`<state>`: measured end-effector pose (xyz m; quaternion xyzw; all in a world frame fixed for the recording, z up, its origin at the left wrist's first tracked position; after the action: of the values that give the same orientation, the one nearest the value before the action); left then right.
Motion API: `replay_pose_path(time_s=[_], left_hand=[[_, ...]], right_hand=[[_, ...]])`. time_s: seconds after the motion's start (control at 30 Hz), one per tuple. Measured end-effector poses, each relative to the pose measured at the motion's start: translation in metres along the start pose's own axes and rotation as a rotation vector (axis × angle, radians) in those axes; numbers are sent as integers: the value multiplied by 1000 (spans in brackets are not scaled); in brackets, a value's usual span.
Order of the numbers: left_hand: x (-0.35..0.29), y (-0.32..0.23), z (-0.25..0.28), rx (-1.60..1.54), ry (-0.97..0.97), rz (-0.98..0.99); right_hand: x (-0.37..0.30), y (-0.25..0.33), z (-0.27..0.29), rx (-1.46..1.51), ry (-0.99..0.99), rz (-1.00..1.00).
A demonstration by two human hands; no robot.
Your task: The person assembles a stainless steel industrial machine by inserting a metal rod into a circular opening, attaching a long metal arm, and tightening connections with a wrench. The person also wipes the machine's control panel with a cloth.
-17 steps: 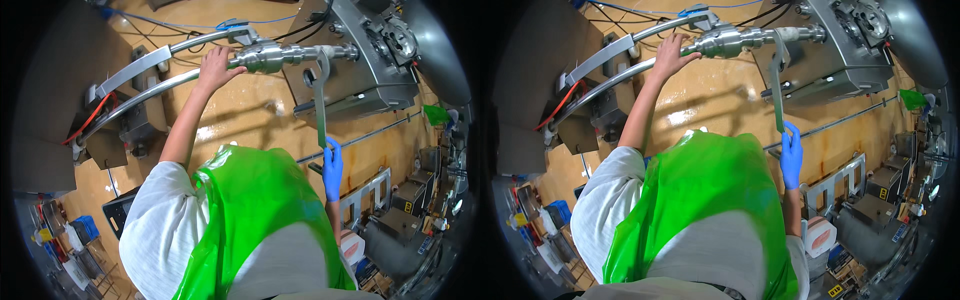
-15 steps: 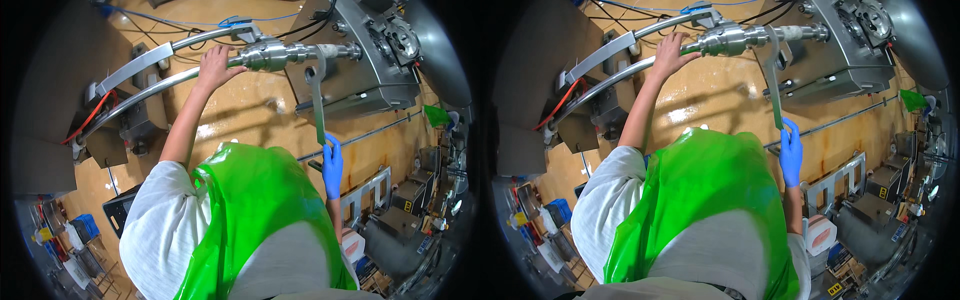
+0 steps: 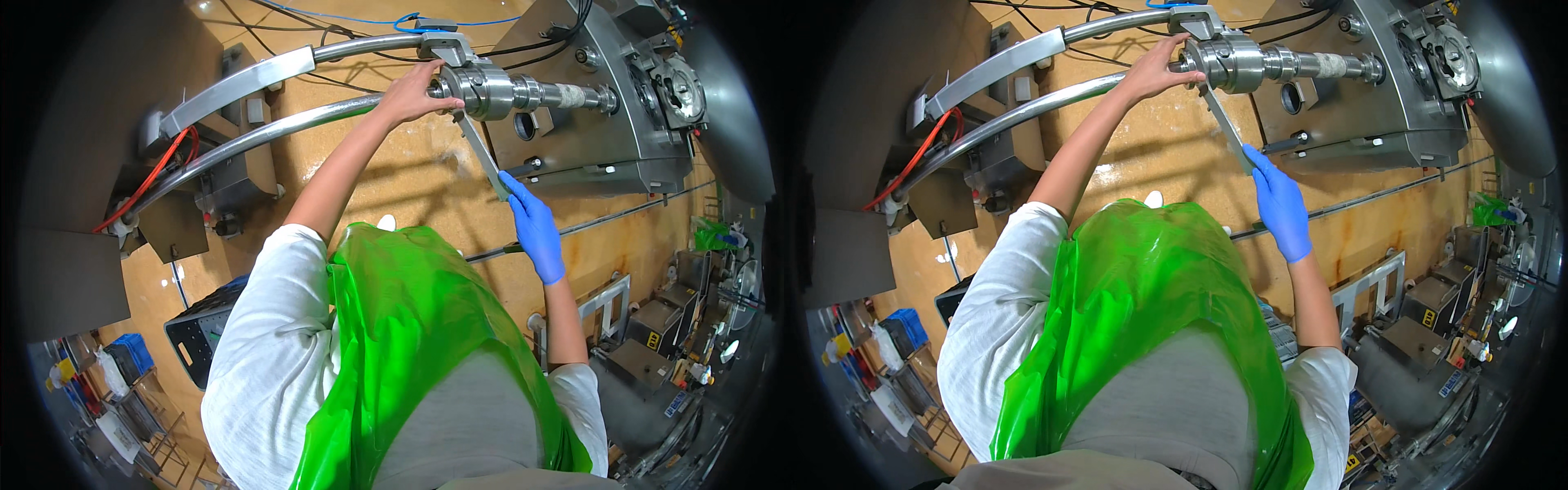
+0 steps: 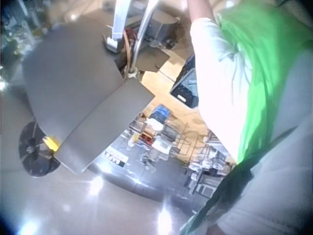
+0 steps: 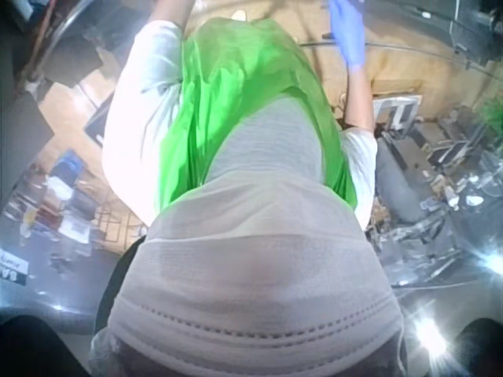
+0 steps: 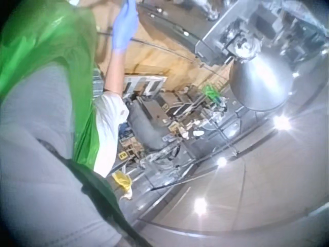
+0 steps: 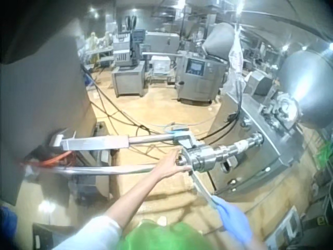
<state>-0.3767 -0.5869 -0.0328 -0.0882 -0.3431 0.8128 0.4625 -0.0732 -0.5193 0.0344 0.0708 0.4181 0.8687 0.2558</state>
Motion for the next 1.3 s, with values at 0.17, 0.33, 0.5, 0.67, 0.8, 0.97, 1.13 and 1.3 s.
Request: replay_pose_path(time_s=[0.17,0.33,0.5,0.67,0.8,0.97,1.13,1.3], left_hand=[[15,19,-13,-98,52,81],[23,27,-19,-57,84,110],[28,34,-22,-124,105,146],[30,26,-24,-120,164,197],[28,31,-20,-123,190,218],[27,34,-22,-97,184,222],[24,24,-16,-98,210,200],[20,24,-14,-60,177,208]], right_hand=[[21,28,15,-94,76,-14],[41,51,33,-243,158,-6],[58,77,45,-354,229,26],[72,94,54,-456,297,-20],[85,126,53,-514,401,-120],[80,122,45,-510,420,-85],[68,101,42,-427,349,-56],[67,98,40,-450,276,17]])
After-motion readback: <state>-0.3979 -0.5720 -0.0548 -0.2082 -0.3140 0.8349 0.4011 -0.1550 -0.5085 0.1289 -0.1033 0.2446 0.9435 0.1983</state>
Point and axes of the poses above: each hand's wrist, its own x-axis towards the middle knuckle, its own z-axis out of the back of the hand, y = z × x, the point moved 4 cm from there along x, towards the middle knuckle, and after that the axes turned 7 degrees about x, right-handed, at the moved point
